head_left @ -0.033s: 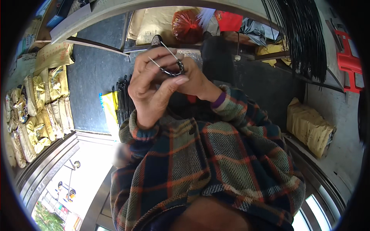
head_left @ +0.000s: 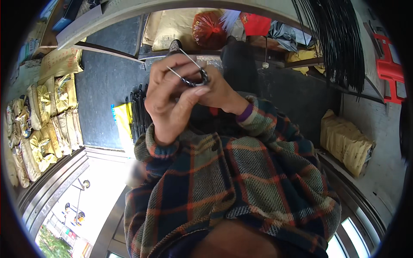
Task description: The recorder is bundling and binding groups of black cables or rods using plastic connectors and pliers.
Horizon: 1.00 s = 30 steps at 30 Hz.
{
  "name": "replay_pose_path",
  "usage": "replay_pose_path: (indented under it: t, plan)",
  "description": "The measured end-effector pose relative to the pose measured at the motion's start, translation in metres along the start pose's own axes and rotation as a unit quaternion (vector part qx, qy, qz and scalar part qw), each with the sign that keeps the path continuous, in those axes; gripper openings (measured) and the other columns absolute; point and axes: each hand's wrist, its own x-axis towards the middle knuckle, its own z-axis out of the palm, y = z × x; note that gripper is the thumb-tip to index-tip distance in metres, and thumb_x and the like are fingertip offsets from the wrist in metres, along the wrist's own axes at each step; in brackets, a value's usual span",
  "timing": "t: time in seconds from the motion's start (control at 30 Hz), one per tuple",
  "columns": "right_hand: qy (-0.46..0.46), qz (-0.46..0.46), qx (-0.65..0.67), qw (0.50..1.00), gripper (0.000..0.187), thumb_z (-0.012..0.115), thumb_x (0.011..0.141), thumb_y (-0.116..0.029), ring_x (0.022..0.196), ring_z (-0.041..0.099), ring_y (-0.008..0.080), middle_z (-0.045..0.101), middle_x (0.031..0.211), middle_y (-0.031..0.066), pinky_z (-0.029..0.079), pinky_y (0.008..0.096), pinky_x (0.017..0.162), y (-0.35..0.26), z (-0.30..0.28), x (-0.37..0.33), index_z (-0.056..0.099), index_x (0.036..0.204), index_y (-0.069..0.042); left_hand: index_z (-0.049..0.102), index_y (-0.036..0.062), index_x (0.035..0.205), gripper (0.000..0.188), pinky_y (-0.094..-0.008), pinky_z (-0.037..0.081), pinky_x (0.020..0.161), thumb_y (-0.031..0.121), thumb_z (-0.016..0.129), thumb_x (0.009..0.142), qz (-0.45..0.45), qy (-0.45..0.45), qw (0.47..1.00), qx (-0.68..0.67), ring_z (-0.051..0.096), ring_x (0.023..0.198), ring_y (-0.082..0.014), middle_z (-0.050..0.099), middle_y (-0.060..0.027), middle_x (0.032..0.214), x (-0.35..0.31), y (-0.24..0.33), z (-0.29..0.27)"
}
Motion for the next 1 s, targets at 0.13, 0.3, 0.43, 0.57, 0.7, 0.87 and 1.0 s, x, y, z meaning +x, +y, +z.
replay_pose_path:
  t: [0.13,0.3,0.43,0.57,0.7,0.87,1.0]
  plan:
    - [0.034,-0.072,0.061,0.995,0.036,0.070,0.073,-0.020,0.073,0.057,0.0160,0.058,0.078,0.0078,0.045,0.0277,0.067,-0.026,-0.006,0.008,0.057,0.099,0.002,0.060,-0.0035,0.101,0.032,-0.0249,0.044,0.067,0.003,0.066,0.071,0.039,0.045,0.998,0.028,0.056,0.073,-0.0153,0.058,-0.0107,0.088,0.003,0.012,0.001]
    - [0.108,-0.062,0.093,0.988,0.027,0.070,0.073,-0.018,0.068,0.054,0.0152,0.052,0.072,0.0067,0.042,0.0265,0.064,-0.043,-0.019,0.017,0.056,0.088,-0.001,0.059,-0.0042,0.100,0.028,-0.0232,0.042,0.066,-0.002,0.065,0.072,0.013,0.152,0.988,0.028,0.053,0.072,-0.0126,0.056,-0.0082,0.083,0.009,0.017,0.010]
    - [0.126,-0.075,-0.030,0.989,0.026,0.073,0.069,-0.016,0.057,0.049,0.0184,0.047,0.064,0.0059,0.037,0.0277,0.053,-0.065,-0.021,0.026,0.052,0.070,-0.002,0.059,-0.0040,0.096,0.025,-0.0216,0.038,0.067,0.002,0.066,0.073,0.036,0.147,0.988,-0.043,0.048,0.074,-0.0108,0.054,-0.0049,0.085,0.013,0.025,0.002]
    - [0.034,-0.063,0.094,0.993,0.033,0.077,0.066,-0.018,0.062,0.045,0.0145,0.047,0.068,0.0039,0.035,0.0264,0.055,-0.066,-0.032,0.033,0.048,0.067,-0.003,0.060,-0.0014,0.093,0.026,-0.0216,0.036,0.070,0.013,0.069,0.074,-0.054,-0.051,0.944,-0.323,0.047,0.077,-0.0091,0.054,-0.0024,0.086,0.020,0.012,-0.014]
    - [0.014,-0.042,0.138,0.989,0.034,0.078,0.066,-0.018,0.067,0.045,0.0132,0.048,0.071,0.0033,0.035,0.0257,0.059,-0.077,-0.032,0.041,0.047,0.066,-0.004,0.060,-0.0015,0.096,0.027,-0.0207,0.038,0.070,0.011,0.070,0.074,-0.002,-0.087,0.941,-0.326,0.048,0.078,-0.0077,0.055,-0.0021,0.086,0.027,0.014,-0.022]
    - [0.110,-0.015,0.130,0.985,0.034,0.078,0.064,-0.014,0.066,0.047,0.0144,0.048,0.070,0.0043,0.035,0.0256,0.058,-0.077,-0.029,0.043,0.045,0.062,-0.005,0.060,-0.0013,0.097,0.023,-0.0202,0.040,0.072,-0.002,0.065,0.074,-0.058,0.050,0.952,-0.295,0.049,0.079,-0.0066,0.054,-0.0011,0.083,0.030,0.016,-0.006]
    - [0.070,-0.021,0.114,0.991,0.036,0.078,0.061,-0.012,0.061,0.044,0.0125,0.046,0.067,0.0032,0.033,0.0253,0.053,-0.071,-0.033,0.047,0.043,0.060,-0.005,0.060,-0.0034,0.089,0.019,-0.0232,0.039,0.066,0.003,0.066,0.072,-0.097,0.008,0.943,-0.318,0.050,0.072,-0.0105,0.055,-0.0054,0.077,0.034,0.024,-0.014]
